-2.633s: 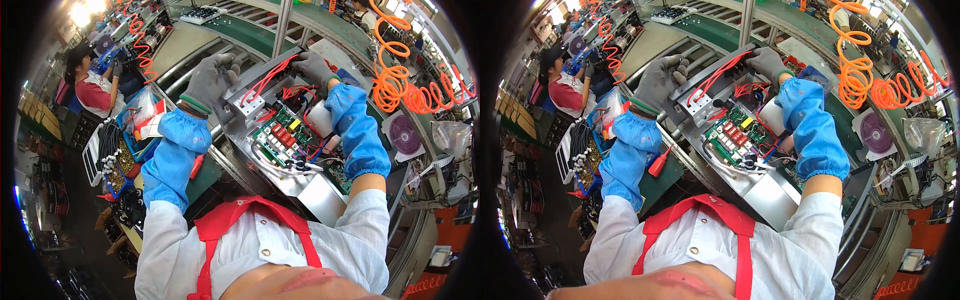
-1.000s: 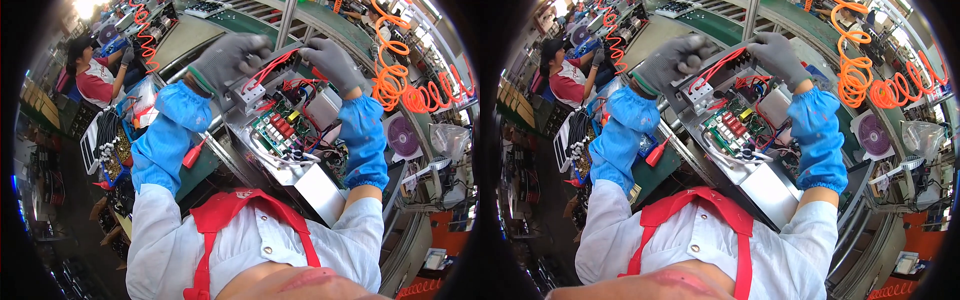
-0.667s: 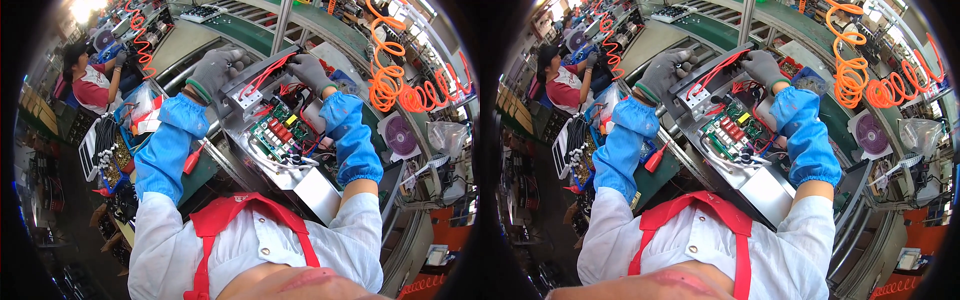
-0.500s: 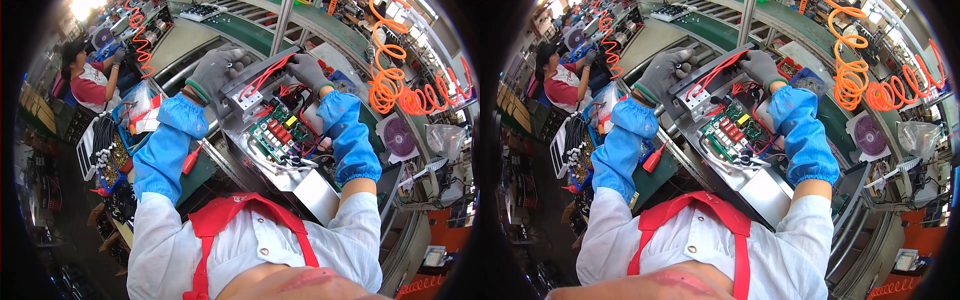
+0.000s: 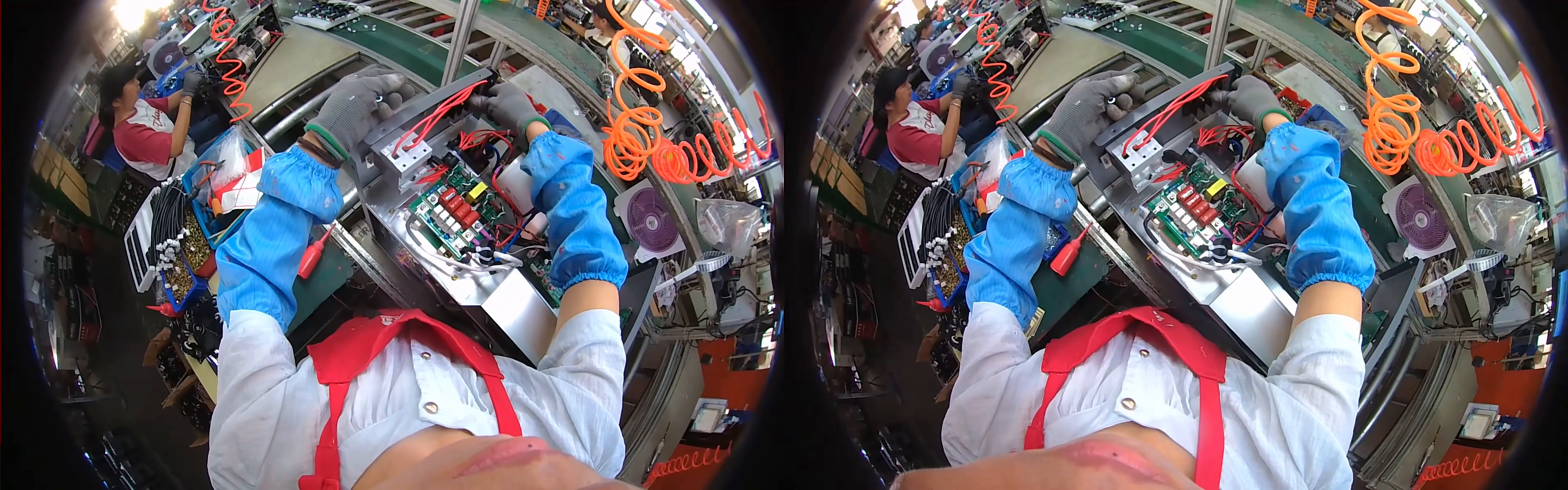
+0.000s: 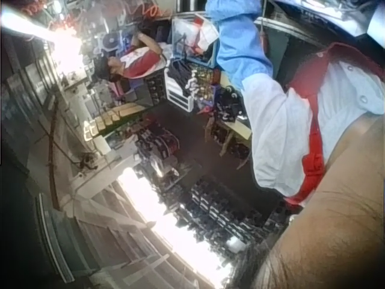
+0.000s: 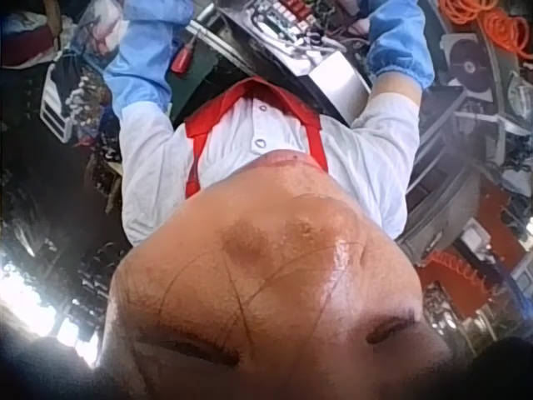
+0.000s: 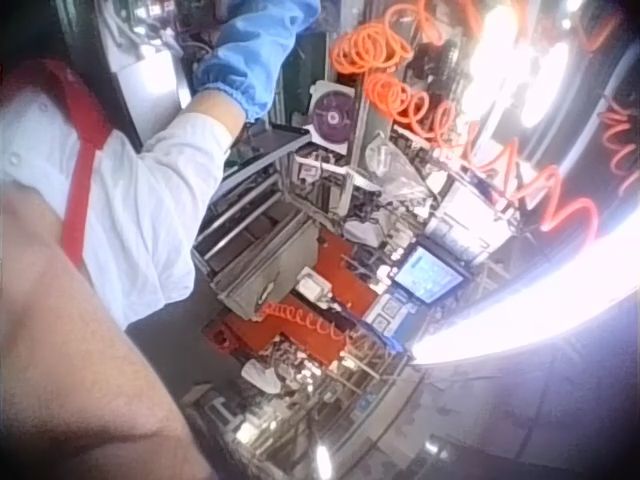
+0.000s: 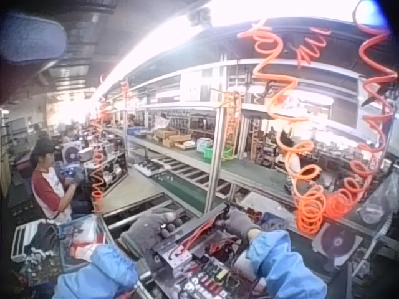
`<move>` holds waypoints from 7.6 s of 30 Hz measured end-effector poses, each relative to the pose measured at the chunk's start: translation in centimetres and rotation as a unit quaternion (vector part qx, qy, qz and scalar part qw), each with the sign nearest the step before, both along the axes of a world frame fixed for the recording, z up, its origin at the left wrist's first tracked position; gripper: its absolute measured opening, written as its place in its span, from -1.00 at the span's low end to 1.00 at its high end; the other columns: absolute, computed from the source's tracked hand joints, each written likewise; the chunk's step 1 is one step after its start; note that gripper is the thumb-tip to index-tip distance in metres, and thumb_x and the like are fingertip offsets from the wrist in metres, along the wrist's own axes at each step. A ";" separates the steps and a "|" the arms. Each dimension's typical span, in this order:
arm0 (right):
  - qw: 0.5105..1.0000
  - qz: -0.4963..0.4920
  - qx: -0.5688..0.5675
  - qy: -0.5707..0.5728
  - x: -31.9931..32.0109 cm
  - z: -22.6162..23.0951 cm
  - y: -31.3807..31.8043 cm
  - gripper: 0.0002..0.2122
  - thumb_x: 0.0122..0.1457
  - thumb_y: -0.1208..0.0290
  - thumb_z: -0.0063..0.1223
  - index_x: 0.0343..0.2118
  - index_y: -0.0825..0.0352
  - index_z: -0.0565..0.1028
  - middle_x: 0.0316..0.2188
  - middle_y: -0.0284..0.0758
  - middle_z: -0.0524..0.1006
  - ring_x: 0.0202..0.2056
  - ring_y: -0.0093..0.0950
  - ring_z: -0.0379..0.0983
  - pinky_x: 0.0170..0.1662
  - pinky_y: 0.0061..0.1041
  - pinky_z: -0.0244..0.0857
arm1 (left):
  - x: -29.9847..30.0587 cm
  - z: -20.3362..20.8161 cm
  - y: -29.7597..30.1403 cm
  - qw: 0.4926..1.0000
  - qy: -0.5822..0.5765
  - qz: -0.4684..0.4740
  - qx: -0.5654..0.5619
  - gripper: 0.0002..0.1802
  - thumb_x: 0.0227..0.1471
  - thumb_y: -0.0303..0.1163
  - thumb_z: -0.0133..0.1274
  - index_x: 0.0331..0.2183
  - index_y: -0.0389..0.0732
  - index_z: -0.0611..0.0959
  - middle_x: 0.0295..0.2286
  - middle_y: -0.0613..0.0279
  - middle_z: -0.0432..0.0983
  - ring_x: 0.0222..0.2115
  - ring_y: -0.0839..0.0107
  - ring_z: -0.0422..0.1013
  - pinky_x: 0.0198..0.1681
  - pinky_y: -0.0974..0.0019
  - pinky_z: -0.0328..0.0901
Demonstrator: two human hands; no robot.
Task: The person assembles and wires an electronic control unit by connecting circuit boards, wires, and connectors within a control box. The wiring is performed using pliers, wire cutters, and a manual applicator to secure the connections and apply labels.
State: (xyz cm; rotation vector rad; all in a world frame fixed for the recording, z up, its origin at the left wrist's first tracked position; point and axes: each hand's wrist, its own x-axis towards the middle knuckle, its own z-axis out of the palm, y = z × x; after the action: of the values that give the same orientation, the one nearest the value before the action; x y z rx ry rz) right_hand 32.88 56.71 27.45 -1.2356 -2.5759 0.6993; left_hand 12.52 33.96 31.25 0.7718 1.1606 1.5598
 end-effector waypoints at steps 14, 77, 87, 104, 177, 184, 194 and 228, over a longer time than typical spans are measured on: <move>0.948 0.150 -0.040 0.277 2.2 8.2 -14.0 -0.67 0.16 0.18 0.03 -0.23 0.39 0.56 -0.45 -0.16 0.58 -0.39 -0.41 0.54 -0.28 -0.42 0.36 | 3.4 2.9 -1.8 0.990 -0.006 -0.087 0.113 -0.79 0.08 -0.46 0.06 -0.20 -0.29 0.61 -0.44 0.25 0.56 -0.55 0.63 0.40 -0.51 0.59 0.36; 0.851 0.169 -0.296 0.399 1.2 7.7 -14.4 -0.76 0.17 0.39 0.02 -0.20 0.47 0.52 -0.37 -0.32 0.54 -0.37 -0.58 0.46 -0.25 -0.59 0.36 | 5.3 2.3 -2.7 0.882 0.399 0.067 0.241 -0.71 0.05 -0.50 0.09 -0.13 -0.30 0.61 -0.30 0.22 0.58 -0.28 0.51 0.48 -0.15 0.44 0.39; 0.886 0.216 -0.230 0.340 -3.8 9.7 -14.6 -0.75 0.20 0.29 0.09 -0.21 0.40 0.55 -0.42 -0.42 0.55 -0.41 -0.67 0.44 -0.33 -0.68 0.35 | 2.4 1.6 -3.8 0.930 0.249 0.112 0.248 -0.71 0.10 -0.46 0.06 -0.12 -0.33 0.59 -0.27 0.21 0.57 -0.27 0.51 0.48 -0.16 0.44 0.39; 0.915 0.298 0.143 0.230 -9.9 10.9 -18.2 -0.84 0.13 0.44 0.04 -0.30 0.41 0.55 -0.51 -0.23 0.55 -0.46 -0.52 0.49 -0.34 -0.54 0.36 | -1.2 -0.9 -6.6 0.908 0.222 0.235 0.268 -0.75 0.09 -0.55 0.08 -0.14 -0.32 0.58 -0.31 0.28 0.57 -0.30 0.62 0.44 -0.20 0.51 0.37; 0.941 0.173 -0.155 0.247 -11.3 10.6 -17.4 -0.79 0.08 0.39 0.05 -0.32 0.43 0.56 -0.57 -0.43 0.49 -0.54 -0.69 0.39 -0.45 -0.69 0.30 | -9.1 -5.1 -8.4 0.948 0.226 0.203 0.093 -0.78 -0.06 -0.46 0.14 -0.29 -0.32 0.64 -0.53 0.37 0.52 -0.61 0.70 0.28 -0.57 0.54 0.17; 0.916 0.234 -0.252 0.206 -10.3 11.0 -19.9 -0.72 0.20 0.24 0.10 -0.23 0.41 0.55 -0.48 -0.41 0.52 -0.50 -0.67 0.43 -0.38 -0.67 0.37 | -4.8 -0.1 -10.8 0.976 0.026 0.078 0.202 -0.75 0.01 -0.48 0.12 -0.20 -0.30 0.61 -0.60 0.45 0.39 -0.70 0.74 0.16 -0.67 0.63 0.00; 0.906 0.278 -0.250 0.195 -3.9 11.4 -17.6 -0.83 0.09 0.40 0.14 -0.33 0.41 0.58 -0.52 -0.43 0.52 -0.51 -0.67 0.42 -0.41 -0.66 0.33 | -0.7 1.8 -9.3 0.950 0.220 -0.004 0.221 -0.69 -0.03 -0.49 0.10 -0.18 -0.36 0.62 -0.36 0.29 0.56 -0.43 0.63 0.43 -0.35 0.56 0.34; 0.986 0.033 -0.013 0.163 -1.4 -1.5 -3.9 -0.79 0.06 0.35 0.04 -0.41 0.43 0.57 -0.60 -0.32 0.52 -0.58 -0.56 0.43 -0.49 -0.53 0.28 | -0.5 -9.5 -4.2 0.983 0.094 0.072 0.137 -0.67 0.02 -0.37 0.12 -0.17 -0.35 0.58 -0.34 0.21 0.55 -0.39 0.49 0.46 -0.35 0.46 0.35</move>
State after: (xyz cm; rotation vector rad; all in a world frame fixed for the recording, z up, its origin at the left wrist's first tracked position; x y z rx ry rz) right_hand 31.44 52.86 25.99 -0.9536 -2.3510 0.8699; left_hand 12.02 29.79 21.79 1.0553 1.1711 1.8248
